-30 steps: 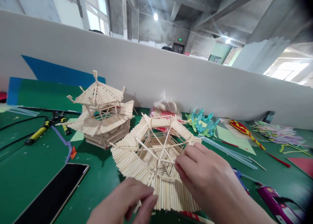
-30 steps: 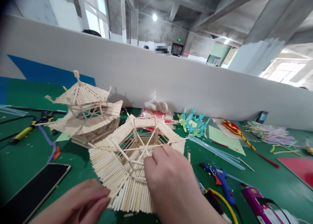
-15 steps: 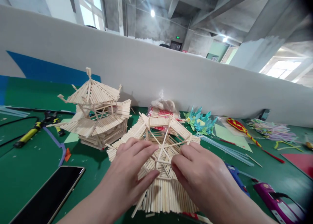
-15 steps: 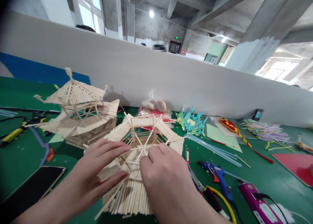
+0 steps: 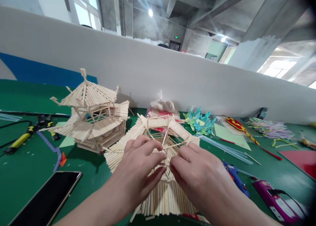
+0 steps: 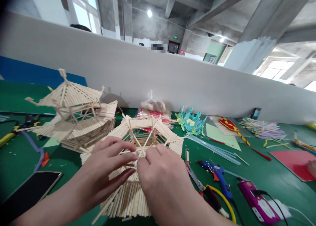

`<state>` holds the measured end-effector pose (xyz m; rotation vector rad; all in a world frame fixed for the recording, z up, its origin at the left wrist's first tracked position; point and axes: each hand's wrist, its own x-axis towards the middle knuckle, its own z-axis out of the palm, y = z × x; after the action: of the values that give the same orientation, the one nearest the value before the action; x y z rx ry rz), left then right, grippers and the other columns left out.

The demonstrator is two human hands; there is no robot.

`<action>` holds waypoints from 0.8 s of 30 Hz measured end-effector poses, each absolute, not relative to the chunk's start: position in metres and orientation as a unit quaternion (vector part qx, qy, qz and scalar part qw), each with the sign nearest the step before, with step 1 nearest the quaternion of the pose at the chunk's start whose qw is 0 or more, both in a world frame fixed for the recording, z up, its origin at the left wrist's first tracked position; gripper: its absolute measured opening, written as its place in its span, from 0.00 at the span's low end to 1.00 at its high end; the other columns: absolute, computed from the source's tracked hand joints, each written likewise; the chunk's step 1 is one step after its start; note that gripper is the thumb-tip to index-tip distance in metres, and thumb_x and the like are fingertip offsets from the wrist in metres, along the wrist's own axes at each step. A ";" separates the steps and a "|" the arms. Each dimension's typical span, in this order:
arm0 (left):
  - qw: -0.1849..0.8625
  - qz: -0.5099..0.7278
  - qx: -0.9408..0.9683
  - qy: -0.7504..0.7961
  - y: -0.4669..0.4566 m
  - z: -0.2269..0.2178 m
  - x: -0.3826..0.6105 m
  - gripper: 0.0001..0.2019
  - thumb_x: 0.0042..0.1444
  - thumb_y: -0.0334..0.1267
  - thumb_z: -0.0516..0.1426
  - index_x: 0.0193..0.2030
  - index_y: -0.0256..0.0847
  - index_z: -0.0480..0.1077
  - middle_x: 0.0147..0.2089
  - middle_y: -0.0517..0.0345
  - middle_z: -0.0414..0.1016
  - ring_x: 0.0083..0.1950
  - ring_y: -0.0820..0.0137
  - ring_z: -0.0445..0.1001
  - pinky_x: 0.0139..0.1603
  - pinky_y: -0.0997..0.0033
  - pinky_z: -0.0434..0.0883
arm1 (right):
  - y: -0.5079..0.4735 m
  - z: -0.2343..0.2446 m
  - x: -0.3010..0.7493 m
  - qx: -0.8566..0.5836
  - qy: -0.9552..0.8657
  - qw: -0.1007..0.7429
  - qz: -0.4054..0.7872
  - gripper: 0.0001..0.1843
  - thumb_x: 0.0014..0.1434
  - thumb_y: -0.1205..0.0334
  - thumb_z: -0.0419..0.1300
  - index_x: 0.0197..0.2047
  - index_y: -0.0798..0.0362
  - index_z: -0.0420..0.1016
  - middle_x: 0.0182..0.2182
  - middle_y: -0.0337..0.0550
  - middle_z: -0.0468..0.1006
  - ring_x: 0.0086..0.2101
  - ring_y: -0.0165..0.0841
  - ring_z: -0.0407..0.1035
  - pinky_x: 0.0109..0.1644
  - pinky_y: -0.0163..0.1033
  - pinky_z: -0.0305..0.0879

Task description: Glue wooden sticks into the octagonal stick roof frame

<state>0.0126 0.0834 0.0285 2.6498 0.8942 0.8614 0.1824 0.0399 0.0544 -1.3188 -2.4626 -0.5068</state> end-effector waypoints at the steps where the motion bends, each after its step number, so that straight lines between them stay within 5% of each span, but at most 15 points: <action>1: 0.105 0.296 0.901 0.298 0.085 0.028 0.014 0.07 0.57 0.31 0.51 0.37 0.44 0.69 0.41 0.58 0.71 0.42 0.63 0.61 0.40 0.60 0.57 | 0.040 0.054 0.182 -0.460 -0.858 0.152 -0.173 0.09 0.54 0.73 0.57 0.23 0.55 0.67 0.22 0.40 0.68 0.24 0.32 0.58 0.27 0.37 0.50; 7: 0.084 0.308 0.908 0.272 0.091 0.025 0.018 0.09 0.56 0.29 0.51 0.32 0.45 0.70 0.34 0.61 0.72 0.38 0.66 0.62 0.36 0.63 0.54 | 0.037 0.059 0.185 -0.482 -0.854 0.149 -0.125 0.10 0.57 0.70 0.54 0.24 0.54 0.67 0.23 0.40 0.67 0.25 0.32 0.58 0.26 0.38 0.51; 10: 0.077 0.323 0.906 0.263 0.091 0.023 0.018 0.09 0.56 0.28 0.51 0.32 0.45 0.70 0.34 0.61 0.72 0.37 0.66 0.61 0.35 0.63 0.53 | 0.032 0.074 0.204 -0.519 -0.840 0.160 -0.012 0.04 0.57 0.63 0.56 0.36 0.51 0.70 0.31 0.39 0.70 0.32 0.32 0.62 0.33 0.38 0.58; 14: 0.075 0.343 0.900 0.257 0.091 0.022 0.018 0.10 0.56 0.28 0.50 0.32 0.46 0.70 0.32 0.61 0.71 0.37 0.66 0.61 0.35 0.62 0.52 | 0.028 0.086 0.237 -0.544 -0.821 0.160 0.071 0.19 0.54 0.64 0.59 0.49 0.43 0.66 0.39 0.36 0.68 0.40 0.30 0.62 0.43 0.37 0.60; 24: 0.071 0.324 0.909 0.252 0.091 0.023 0.018 0.08 0.56 0.29 0.51 0.34 0.44 0.69 0.33 0.60 0.71 0.37 0.65 0.61 0.36 0.63 0.54 | 0.043 0.064 0.235 -0.495 -0.850 0.152 0.092 0.17 0.57 0.64 0.56 0.50 0.49 0.67 0.36 0.41 0.65 0.37 0.32 0.59 0.41 0.38 0.58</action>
<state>0.0183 0.0914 0.0226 2.7336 0.7577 0.9735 0.2352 0.0433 0.0644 -1.4218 -2.4407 0.2630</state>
